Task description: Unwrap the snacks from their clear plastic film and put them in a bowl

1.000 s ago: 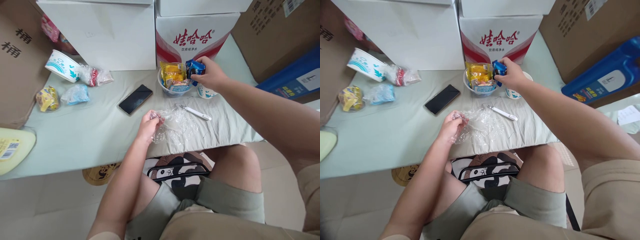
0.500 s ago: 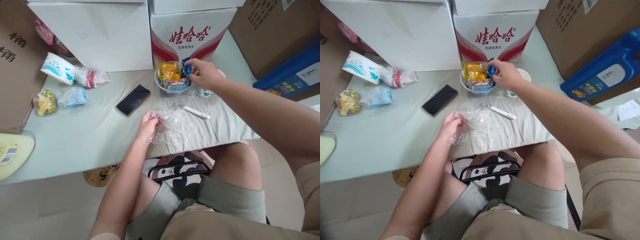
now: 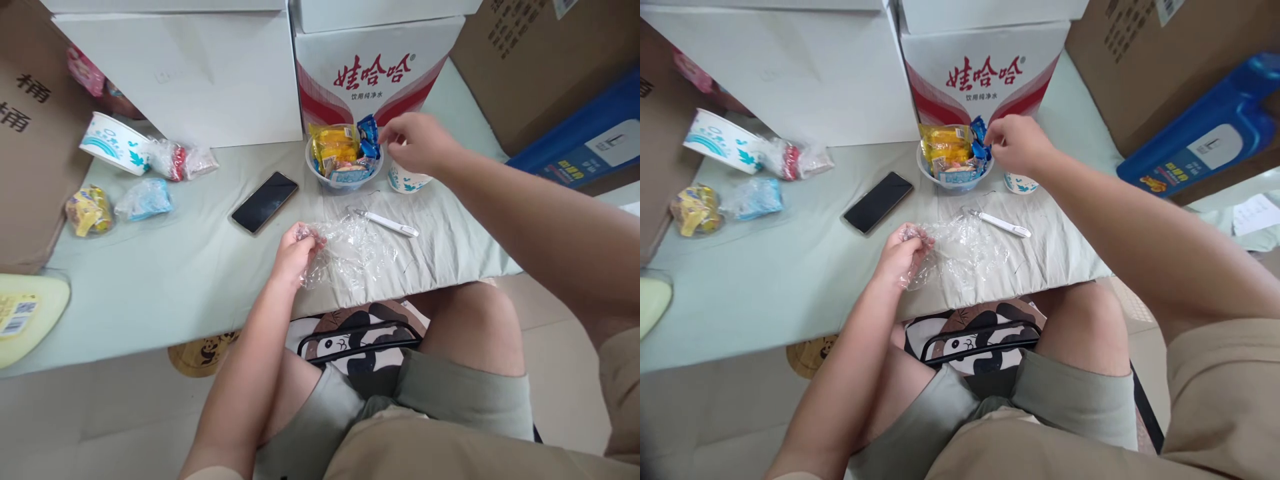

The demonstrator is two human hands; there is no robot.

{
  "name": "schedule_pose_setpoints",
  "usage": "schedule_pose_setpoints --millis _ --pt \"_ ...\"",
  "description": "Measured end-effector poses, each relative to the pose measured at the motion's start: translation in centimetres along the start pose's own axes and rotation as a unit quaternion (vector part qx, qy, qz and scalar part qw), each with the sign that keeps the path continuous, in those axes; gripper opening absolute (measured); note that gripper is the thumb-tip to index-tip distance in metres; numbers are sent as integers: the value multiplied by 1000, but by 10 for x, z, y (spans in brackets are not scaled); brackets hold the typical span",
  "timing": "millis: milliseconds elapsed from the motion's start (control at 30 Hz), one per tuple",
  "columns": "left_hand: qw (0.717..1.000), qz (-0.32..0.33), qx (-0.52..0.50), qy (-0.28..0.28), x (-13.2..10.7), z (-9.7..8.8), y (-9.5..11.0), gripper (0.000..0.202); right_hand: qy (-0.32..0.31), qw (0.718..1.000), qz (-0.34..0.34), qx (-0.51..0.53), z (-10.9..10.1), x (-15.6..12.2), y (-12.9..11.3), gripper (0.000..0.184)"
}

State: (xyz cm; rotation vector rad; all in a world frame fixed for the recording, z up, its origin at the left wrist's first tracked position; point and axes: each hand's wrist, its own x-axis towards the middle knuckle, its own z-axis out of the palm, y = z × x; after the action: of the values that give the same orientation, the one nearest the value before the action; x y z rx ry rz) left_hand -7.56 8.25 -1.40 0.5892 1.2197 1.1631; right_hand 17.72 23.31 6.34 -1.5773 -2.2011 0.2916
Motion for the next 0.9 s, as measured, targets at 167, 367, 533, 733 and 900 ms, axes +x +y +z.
schedule_pose_setpoints --millis 167,367,533,733,900 --pt "1000 -19 2 10 -4 -4 6 25 49 994 -70 64 11 -92 -30 11" --pt "999 27 30 13 -7 -11 8 47 -58 986 -142 69 71 -200 -28 34" --pt "983 80 152 67 5 -15 4 38 -44 985 -166 -11 63 -240 -22 40" --pt "933 212 213 197 25 -23 6 17 -82 977 -196 -20 37 -247 -23 20" --pt "875 355 328 -16 -16 -29 14 14 -181 960 -170 131 32 -228 -21 18"
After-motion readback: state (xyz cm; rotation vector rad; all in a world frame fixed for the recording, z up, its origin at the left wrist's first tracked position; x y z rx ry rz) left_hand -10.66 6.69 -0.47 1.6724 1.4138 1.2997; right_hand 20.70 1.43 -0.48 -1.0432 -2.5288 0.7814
